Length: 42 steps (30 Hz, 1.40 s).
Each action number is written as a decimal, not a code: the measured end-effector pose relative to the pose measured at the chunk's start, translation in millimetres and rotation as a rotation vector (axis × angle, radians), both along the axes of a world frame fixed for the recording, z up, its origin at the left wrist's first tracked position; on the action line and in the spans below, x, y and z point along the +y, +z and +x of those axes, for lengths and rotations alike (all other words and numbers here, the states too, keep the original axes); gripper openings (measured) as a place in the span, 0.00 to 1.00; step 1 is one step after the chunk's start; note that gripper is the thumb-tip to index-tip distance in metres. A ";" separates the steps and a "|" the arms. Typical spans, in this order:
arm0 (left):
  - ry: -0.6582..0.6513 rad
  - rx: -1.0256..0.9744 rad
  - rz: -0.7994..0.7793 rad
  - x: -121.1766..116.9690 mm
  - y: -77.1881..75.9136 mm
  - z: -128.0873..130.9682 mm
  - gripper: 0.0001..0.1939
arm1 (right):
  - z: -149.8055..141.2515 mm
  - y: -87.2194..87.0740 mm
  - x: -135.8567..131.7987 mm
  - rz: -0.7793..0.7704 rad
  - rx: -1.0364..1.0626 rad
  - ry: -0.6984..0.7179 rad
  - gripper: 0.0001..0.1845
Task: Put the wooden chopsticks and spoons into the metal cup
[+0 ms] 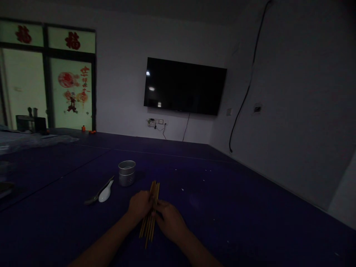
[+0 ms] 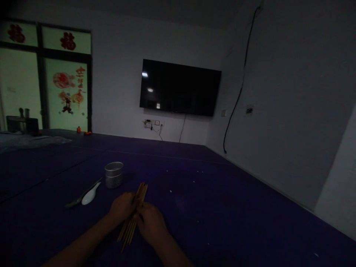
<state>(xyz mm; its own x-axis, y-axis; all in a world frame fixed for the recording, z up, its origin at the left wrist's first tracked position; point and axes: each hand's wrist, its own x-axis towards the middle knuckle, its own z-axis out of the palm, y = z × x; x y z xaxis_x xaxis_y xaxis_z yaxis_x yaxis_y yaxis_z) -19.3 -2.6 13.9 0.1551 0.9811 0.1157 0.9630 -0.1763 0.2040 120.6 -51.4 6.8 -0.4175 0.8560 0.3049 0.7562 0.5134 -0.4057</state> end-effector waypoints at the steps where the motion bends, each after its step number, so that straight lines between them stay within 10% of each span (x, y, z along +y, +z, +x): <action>1: 0.000 0.004 0.000 0.0 0.0 -0.1 0.18 | 0.1 -0.8 0.4 -0.002 -0.005 0.014 0.14; 42: -0.016 -0.085 -0.017 6.7 -5.9 -1.6 0.18 | 5.4 -11.7 8.1 0.035 -0.177 -0.068 0.26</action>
